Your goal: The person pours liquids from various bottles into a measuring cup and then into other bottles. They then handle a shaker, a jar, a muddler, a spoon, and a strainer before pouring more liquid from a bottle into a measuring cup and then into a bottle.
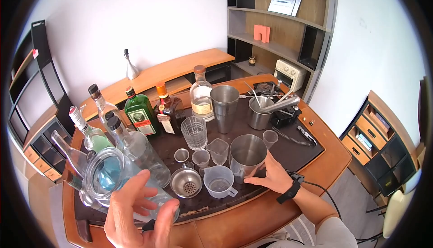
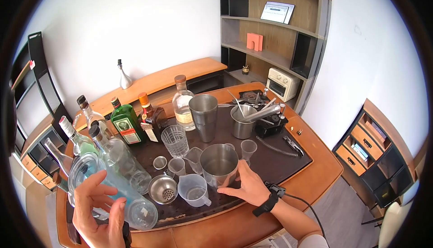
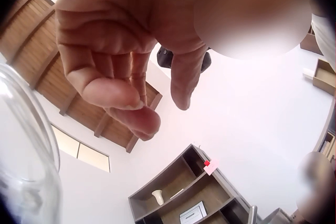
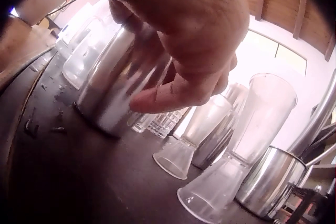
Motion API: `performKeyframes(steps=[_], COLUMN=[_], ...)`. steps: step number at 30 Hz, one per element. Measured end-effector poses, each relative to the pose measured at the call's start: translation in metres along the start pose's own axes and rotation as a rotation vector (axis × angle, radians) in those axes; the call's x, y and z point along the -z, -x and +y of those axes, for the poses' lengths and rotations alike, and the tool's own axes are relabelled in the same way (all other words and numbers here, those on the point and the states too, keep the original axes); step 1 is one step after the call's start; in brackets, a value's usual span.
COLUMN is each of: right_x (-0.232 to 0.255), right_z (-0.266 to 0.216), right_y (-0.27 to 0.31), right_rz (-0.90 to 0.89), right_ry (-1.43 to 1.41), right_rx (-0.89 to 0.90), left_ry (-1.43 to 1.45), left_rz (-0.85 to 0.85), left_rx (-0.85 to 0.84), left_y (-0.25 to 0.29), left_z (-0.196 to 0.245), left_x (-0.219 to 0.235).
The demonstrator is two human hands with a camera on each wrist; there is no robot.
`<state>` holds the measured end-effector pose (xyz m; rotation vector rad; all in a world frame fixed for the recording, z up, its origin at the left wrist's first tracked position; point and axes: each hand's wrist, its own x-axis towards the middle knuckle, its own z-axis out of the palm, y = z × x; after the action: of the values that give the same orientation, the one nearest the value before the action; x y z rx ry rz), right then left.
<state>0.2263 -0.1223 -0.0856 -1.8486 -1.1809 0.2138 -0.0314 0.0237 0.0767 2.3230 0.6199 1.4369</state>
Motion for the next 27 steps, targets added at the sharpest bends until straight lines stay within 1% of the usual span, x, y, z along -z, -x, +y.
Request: performKeyframes(steps=[2, 4, 7, 10, 13, 16, 17, 19, 20, 23, 27], right_x=[0.001, 0.002, 0.001, -0.005, 0.001, 0.024, 0.032, 0.045, 0.050, 0.059, 0.054], right_z=[-0.005, -0.009, -0.007, -0.003, -0.005, -0.009, -0.009, -0.003, -0.002, 0.020, 0.053], right_y=[-0.002, -0.004, -0.007, -0.007, 0.000, 0.003, 0.003, 0.001, 0.000, -0.007, -0.017], right_rz=[0.011, -0.018, -0.074, 0.000, 0.026, 0.075, 0.119, 0.249, 0.295, 0.347, 0.224], right_ry=[0.067, 0.115, 0.083, 0.038, -0.033, -0.043, -0.043, 0.076, 0.118, 0.196, 0.101], right_rx=[-0.015, -0.037, -0.142, -0.104, -0.071, -0.076, -0.061, 0.003, -0.018, 0.013, -0.029], left_ry=[0.004, 0.008, 0.013, 0.012, 0.018, 0.023, 0.017, 0.012, 0.014, 0.027, 0.014], left_rz=[-0.001, 0.000, 0.007, 0.014, 0.017, 0.030, 0.029, 0.028, 0.029, 0.040, 0.029], left_rx=[-0.015, -0.030, -0.048, -0.052, -0.041, -0.042, -0.042, -0.042, -0.041, -0.041, -0.043], left_y=[0.001, 0.001, 0.002, 0.003, 0.003, 0.003, 0.003, 0.003, 0.003, 0.002, 0.002], left_z=[-0.001, -0.001, 0.000, 0.001, -0.001, -0.004, -0.004, -0.005, -0.005, -0.003, -0.001], left_x=[0.003, 0.006, 0.007, 0.009, 0.009, 0.008, 0.009, 0.008, 0.008, 0.006, 0.004])
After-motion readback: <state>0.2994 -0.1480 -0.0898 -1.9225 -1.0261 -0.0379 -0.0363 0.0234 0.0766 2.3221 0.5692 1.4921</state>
